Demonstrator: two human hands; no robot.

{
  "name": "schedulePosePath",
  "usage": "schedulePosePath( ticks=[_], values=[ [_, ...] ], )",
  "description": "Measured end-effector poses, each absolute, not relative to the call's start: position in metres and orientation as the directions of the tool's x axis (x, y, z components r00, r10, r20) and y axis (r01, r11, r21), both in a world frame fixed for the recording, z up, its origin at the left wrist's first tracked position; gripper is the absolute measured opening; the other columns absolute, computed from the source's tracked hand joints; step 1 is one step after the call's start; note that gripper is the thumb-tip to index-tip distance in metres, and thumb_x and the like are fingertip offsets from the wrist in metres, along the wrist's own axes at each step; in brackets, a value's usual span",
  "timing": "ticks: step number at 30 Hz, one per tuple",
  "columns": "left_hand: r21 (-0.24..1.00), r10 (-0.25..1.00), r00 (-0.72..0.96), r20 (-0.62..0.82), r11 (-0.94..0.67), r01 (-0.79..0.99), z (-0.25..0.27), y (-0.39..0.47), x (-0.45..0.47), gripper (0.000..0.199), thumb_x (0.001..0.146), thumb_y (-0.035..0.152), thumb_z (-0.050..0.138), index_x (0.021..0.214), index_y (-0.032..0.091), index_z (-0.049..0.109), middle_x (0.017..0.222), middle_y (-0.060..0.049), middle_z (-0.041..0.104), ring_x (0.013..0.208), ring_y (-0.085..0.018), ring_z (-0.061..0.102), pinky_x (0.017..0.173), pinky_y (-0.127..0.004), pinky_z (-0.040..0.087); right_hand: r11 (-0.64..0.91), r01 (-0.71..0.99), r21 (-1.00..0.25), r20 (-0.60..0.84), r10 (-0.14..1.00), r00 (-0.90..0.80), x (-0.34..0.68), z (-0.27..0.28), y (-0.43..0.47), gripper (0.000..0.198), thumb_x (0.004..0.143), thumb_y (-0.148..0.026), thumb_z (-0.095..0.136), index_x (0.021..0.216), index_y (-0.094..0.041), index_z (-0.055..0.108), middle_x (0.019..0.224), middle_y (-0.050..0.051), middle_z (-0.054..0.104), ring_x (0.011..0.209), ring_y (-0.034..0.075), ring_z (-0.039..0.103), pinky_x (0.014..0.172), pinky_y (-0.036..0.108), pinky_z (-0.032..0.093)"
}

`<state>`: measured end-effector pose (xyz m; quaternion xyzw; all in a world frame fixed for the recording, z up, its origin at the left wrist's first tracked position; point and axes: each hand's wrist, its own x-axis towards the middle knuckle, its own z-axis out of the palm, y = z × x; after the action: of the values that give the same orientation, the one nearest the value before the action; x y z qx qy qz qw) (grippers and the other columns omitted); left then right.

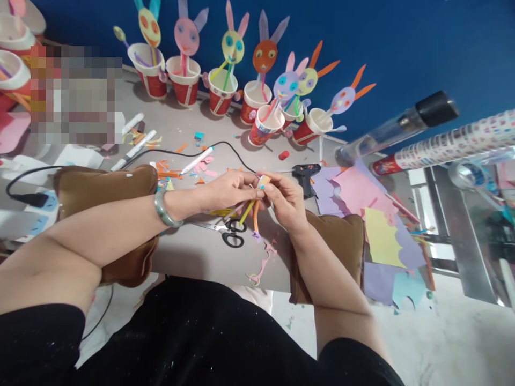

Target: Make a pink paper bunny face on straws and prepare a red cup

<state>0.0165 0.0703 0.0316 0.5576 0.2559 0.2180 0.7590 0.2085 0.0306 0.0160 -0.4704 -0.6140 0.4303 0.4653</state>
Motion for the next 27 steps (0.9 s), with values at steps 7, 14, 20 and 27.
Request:
schedulePosePath(
  ticks=[7, 14, 20, 27],
  values=[
    [0.930, 0.615, 0.765, -0.193, 0.363, -0.057, 0.038, 0.069, 0.015, 0.026, 0.101, 0.031, 0.061, 0.088, 0.011, 0.072, 0.082, -0.008, 0.078, 0.058, -0.008, 0.067, 0.058, -0.021, 0.052, 0.059, 0.047, -0.997, 0.053, 0.992, -0.118, 0.207, 0.005, 0.035, 0.043, 0.085, -0.063, 0.076, 0.112, -0.031, 0.080, 0.096, 0.003, 0.077, 0.097, 0.021, 0.073, 0.089, 0.038, 0.061],
    [0.916, 0.570, 0.794, -0.211, 0.398, -0.042, 0.040, 0.071, 0.013, 0.025, 0.098, 0.032, 0.064, 0.095, 0.009, 0.073, 0.086, -0.011, 0.080, 0.066, -0.012, 0.073, 0.064, -0.024, 0.058, -0.021, -0.108, -0.994, -0.003, 0.987, -0.159, 0.203, 0.008, 0.035, 0.033, 0.082, -0.054, 0.082, 0.110, -0.035, 0.082, 0.091, -0.001, 0.076, 0.085, 0.015, 0.070, 0.082, 0.031, 0.060],
    [0.918, 0.552, 0.811, -0.193, 0.394, -0.050, 0.041, 0.072, 0.013, 0.028, 0.100, 0.036, 0.064, 0.099, 0.010, 0.074, 0.091, -0.012, 0.080, 0.071, -0.012, 0.074, 0.065, -0.023, 0.059, -0.010, -0.124, -0.992, 0.011, 0.985, -0.171, 0.205, 0.009, 0.036, 0.031, 0.085, -0.053, 0.081, 0.111, -0.036, 0.081, 0.078, -0.005, 0.068, 0.067, 0.009, 0.059, 0.069, 0.026, 0.055],
    [0.946, 0.600, 0.780, -0.175, 0.322, -0.036, 0.034, 0.073, 0.013, 0.025, 0.100, 0.037, 0.065, 0.098, 0.014, 0.074, 0.084, -0.006, 0.078, 0.066, -0.011, 0.073, 0.063, -0.021, 0.057, 0.101, -0.045, -0.994, 0.106, 0.986, -0.127, 0.205, 0.005, 0.038, 0.027, 0.092, -0.055, 0.073, 0.100, -0.031, 0.082, 0.073, -0.003, 0.061, 0.059, 0.010, 0.053, 0.059, 0.027, 0.049]
  ],
)
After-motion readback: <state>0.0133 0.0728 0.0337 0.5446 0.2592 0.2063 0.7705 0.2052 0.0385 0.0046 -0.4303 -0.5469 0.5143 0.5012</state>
